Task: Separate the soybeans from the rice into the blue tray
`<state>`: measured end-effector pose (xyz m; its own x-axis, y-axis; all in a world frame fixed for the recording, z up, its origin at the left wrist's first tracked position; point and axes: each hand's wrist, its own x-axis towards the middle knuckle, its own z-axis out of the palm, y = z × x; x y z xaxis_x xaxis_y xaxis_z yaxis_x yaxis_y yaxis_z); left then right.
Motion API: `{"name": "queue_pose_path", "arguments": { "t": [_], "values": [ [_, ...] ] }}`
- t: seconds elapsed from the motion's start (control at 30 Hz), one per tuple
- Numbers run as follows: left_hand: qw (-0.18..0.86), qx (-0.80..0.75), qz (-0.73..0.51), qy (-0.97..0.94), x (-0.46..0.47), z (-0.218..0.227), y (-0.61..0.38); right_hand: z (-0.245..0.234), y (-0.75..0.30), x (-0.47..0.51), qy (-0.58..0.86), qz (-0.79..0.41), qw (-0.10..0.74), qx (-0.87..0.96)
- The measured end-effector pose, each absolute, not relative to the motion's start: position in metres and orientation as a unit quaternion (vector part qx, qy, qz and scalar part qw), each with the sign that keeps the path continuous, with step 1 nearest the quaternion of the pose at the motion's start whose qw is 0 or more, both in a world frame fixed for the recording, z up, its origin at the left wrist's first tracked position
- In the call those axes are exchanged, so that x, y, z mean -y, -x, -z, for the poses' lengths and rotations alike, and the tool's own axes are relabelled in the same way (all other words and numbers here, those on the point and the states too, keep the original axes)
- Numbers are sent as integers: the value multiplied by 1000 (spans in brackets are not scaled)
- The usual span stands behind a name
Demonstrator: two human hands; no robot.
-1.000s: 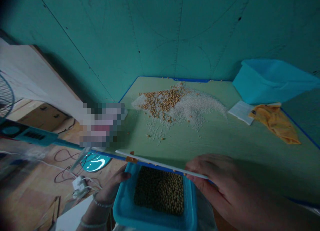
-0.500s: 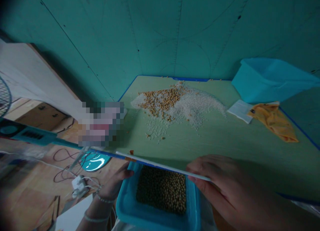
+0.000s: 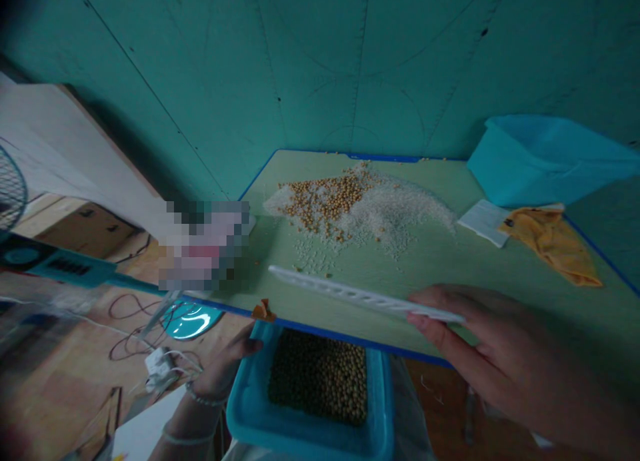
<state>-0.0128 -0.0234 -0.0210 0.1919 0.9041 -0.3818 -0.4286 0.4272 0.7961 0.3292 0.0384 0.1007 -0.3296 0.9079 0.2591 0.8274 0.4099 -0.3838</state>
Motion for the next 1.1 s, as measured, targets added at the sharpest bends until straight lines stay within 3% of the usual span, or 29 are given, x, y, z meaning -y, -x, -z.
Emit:
{"name": "queue_pose_path", "arguments": {
  "t": [0.47,1.1],
  "values": [
    [727,-424,-464,-274,26,25,15,-107,-298,-65,508,-191,241,805],
    [733,-429,-461,-259,28,27,16,-105,-298,-45,435,-143,244,855]
  ]
}}
